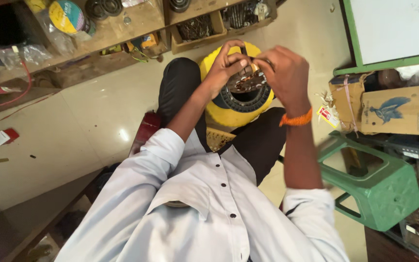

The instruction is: The person sits on a chair with an electric motor armature resting on a yellow cushion on their lap. They manipulate the copper windings and commutator area by hand, fitting and pressing small components into place, briefly reach to a workbench to pick up a screwdriver, and use it to work on the assembly before continuing hand adjustments.

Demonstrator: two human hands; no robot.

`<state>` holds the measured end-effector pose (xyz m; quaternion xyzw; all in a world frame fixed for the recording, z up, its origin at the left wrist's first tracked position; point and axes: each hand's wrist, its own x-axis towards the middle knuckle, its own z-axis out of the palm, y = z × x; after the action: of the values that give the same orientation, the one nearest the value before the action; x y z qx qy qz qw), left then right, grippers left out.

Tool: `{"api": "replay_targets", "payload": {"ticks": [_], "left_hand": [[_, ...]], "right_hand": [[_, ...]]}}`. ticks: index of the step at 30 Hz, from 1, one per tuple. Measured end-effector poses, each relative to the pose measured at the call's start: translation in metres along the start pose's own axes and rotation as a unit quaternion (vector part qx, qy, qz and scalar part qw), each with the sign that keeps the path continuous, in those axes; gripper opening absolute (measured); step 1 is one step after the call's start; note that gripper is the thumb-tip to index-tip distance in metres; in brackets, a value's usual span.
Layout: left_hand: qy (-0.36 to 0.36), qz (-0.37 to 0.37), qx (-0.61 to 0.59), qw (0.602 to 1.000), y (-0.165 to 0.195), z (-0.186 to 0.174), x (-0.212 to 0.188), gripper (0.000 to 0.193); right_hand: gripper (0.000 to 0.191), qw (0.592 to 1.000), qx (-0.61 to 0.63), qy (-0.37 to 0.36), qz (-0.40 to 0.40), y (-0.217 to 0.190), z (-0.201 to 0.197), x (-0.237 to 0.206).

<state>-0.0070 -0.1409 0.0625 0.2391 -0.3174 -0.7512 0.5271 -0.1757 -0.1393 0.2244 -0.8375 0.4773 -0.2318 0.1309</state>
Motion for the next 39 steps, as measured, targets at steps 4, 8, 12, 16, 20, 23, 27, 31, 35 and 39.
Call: {"api": "replay_targets", "payload": {"ticks": [4, 8, 12, 16, 20, 23, 27, 31, 35, 39], "left_hand": [[-0.029, 0.029, 0.061, 0.997, -0.002, -0.008, 0.006, 0.021], [-0.019, 0.042, 0.112, 0.993, 0.007, -0.007, 0.009, 0.017], [-0.004, 0.052, 0.147, 0.988, 0.022, 0.005, 0.001, 0.033], [0.038, 0.139, 0.306, 0.941, 0.018, 0.026, -0.020, 0.056], [0.154, 0.112, 0.479, 0.857, 0.005, 0.043, -0.029, 0.042], [0.185, 0.122, 0.454, 0.863, 0.002, 0.047, -0.027, 0.037], [0.209, 0.114, 0.471, 0.849, 0.002, 0.048, -0.025, 0.032], [0.210, 0.122, 0.459, 0.854, 0.001, 0.052, -0.026, 0.031], [0.194, 0.066, 0.437, 0.876, 0.006, 0.055, -0.027, 0.033], [0.130, 0.029, 0.207, 0.969, 0.023, 0.045, -0.022, 0.060]], "right_hand": [[0.006, 0.975, 0.111, 0.102, 0.165, -0.019, 0.017, -0.041], [0.004, 0.889, 0.293, 0.189, 0.296, -0.020, 0.060, -0.066], [0.004, 0.860, 0.346, 0.238, 0.291, -0.016, 0.102, -0.084], [0.005, 0.853, 0.310, 0.255, 0.335, -0.020, 0.121, -0.109], [0.005, 0.853, 0.275, 0.210, 0.389, -0.005, 0.099, -0.122], [0.007, 0.922, 0.214, 0.187, 0.261, 0.018, 0.058, -0.106], [0.012, 0.990, 0.054, 0.121, 0.035, 0.039, 0.012, -0.051], [0.009, 0.997, 0.037, 0.050, -0.044, 0.043, 0.002, -0.003], [0.009, 0.994, 0.033, -0.019, -0.106, 0.055, 0.017, 0.027], [0.007, 0.984, 0.003, -0.117, -0.136, 0.068, 0.035, 0.056]]}}
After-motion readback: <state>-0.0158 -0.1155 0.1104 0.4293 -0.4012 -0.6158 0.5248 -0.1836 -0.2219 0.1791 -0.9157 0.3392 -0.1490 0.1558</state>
